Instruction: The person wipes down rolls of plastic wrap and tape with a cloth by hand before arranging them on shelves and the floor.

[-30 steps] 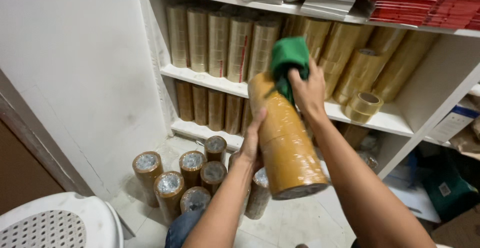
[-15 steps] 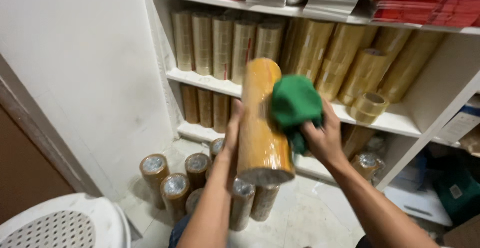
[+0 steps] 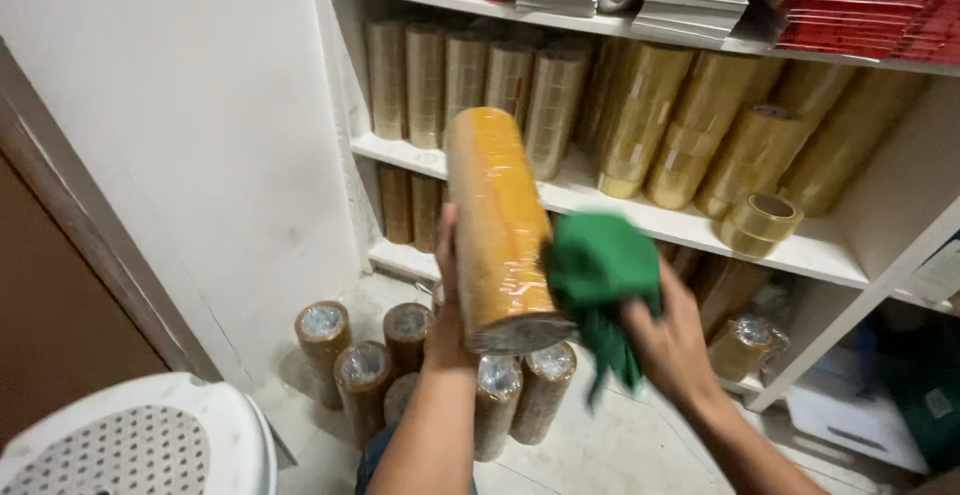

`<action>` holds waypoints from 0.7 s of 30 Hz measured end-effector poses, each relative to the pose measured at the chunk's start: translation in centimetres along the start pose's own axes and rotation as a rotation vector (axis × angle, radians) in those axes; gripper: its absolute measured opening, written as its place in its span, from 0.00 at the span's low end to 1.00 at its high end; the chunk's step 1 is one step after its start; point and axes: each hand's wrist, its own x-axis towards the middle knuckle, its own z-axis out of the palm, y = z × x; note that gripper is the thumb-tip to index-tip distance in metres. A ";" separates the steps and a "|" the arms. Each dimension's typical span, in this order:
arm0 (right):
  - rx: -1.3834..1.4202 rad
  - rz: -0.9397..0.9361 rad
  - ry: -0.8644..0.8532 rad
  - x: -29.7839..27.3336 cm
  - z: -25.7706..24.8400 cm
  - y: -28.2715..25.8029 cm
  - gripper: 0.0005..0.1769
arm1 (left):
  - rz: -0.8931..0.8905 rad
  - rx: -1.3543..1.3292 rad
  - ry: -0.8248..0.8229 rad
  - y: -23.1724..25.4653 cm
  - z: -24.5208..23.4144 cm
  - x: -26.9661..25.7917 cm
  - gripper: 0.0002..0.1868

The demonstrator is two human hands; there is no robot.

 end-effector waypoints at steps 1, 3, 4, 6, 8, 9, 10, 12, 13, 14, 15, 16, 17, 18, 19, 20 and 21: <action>0.034 0.014 -0.039 -1.5 -0.1 1.2 0.25 | 0.010 -0.033 -0.143 0.8 0.7 -0.6 0.51; 0.069 0.033 -0.067 -3.2 0.1 2.3 0.28 | 0.006 -0.062 -0.287 1.5 1.8 -1.6 0.58; 0.068 -0.115 -0.027 -3.2 0.5 2.1 0.24 | -0.032 0.003 -0.154 1.6 2.2 -1.7 0.60; 0.064 -0.264 0.025 -2.4 0.8 2.3 0.21 | -0.076 0.076 -0.028 1.3 3.2 -2.2 0.62; 0.068 -0.294 0.156 -1.2 0.7 3.4 0.23 | -0.215 0.126 -0.270 0.4 4.2 -2.8 0.60; 0.063 -0.292 0.164 0.3 0.4 2.9 0.23 | -0.223 0.125 -0.275 -0.4 4.2 -2.8 0.60; -0.009 -0.242 0.262 1.9 0.0 2.5 0.20 | -0.226 0.209 -0.200 -1.2 4.1 -2.8 0.60; -0.079 -0.201 0.353 5.7 -0.4 1.8 0.17 | -0.218 0.290 -0.125 -2.4 4.1 -2.8 0.60; -0.104 -0.190 0.344 7.8 -0.4 1.6 0.19 | -0.214 0.418 -0.005 -2.8 4.2 -2.7 0.62; -0.133 -0.175 0.337 9.8 -0.5 1.5 0.22 | -0.214 0.542 0.117 -3.4 4.2 -2.6 0.65; -0.133 -0.180 0.333 11.2 -0.2 1.5 0.22 | -0.208 0.538 0.117 -3.7 4.6 -2.5 0.65; -0.161 -0.132 0.319 12.3 0.3 1.6 0.24 | -0.227 0.480 0.131 -4.1 4.8 -2.7 0.60; -0.189 -0.084 0.305 13.5 0.8 1.7 0.27 | -0.245 0.422 0.143 -4.4 5.1 -2.8 0.55; -0.189 -0.084 0.301 13.1 0.9 1.8 0.27 | -0.243 0.420 0.147 -4.7 3.2 -1.7 0.55; -0.188 -0.089 0.218 12.6 1.0 2.0 0.23 | -0.209 0.308 -0.088 -5.1 1.2 -0.5 0.53; -0.192 -0.094 0.145 12.3 0.9 2.1 0.20 | -0.180 0.193 -0.330 -5.5 -0.6 0.9 0.52; -0.196 -0.093 0.150 10.1 0.7 0.9 0.20 | -0.185 0.192 -0.335 -4.5 1.0 0.6 0.52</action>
